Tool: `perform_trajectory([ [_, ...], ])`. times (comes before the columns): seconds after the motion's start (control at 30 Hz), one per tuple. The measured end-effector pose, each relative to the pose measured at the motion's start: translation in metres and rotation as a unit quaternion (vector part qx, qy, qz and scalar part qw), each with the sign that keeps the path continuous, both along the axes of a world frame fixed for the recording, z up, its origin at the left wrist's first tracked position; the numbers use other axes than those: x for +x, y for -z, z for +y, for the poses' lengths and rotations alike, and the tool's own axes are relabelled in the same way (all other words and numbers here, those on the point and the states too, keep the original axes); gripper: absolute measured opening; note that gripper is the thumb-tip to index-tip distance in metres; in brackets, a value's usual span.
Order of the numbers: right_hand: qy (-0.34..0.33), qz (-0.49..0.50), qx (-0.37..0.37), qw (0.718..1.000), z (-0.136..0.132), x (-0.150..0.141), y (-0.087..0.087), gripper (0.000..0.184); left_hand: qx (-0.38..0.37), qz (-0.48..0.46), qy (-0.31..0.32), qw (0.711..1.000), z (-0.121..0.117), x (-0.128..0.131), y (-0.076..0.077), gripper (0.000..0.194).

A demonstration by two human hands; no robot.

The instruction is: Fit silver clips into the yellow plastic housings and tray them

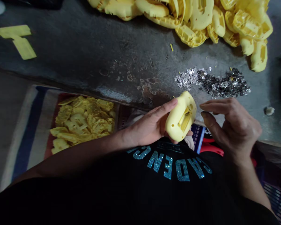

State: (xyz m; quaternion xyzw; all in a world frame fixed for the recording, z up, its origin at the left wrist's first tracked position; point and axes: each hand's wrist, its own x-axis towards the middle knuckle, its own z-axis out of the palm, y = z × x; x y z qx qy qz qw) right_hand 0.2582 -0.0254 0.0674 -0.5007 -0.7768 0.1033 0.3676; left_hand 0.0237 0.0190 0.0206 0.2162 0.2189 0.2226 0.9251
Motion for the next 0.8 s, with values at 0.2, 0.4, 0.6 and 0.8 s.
perform_trajectory([
  [0.2,-0.041,0.081,-0.157,0.983,0.012,0.006,0.02,0.057,0.116,0.093,-0.066,0.987,-0.009,-0.007,-0.004,0.074],
  [0.4,0.007,0.078,-0.032,0.996,-0.005,-0.009,0.033,0.067,0.234,0.173,-0.028,0.956,-0.02,-0.03,-0.007,0.062],
  [0.6,0.045,0.075,0.016,0.996,-0.018,-0.011,0.043,0.074,0.299,0.186,-0.048,0.935,-0.015,-0.03,-0.001,0.034],
  [0.8,-0.018,0.101,-0.108,0.989,0.011,0.006,0.037,0.059,0.069,0.04,-0.047,0.996,0.002,-0.03,0.013,0.054],
])
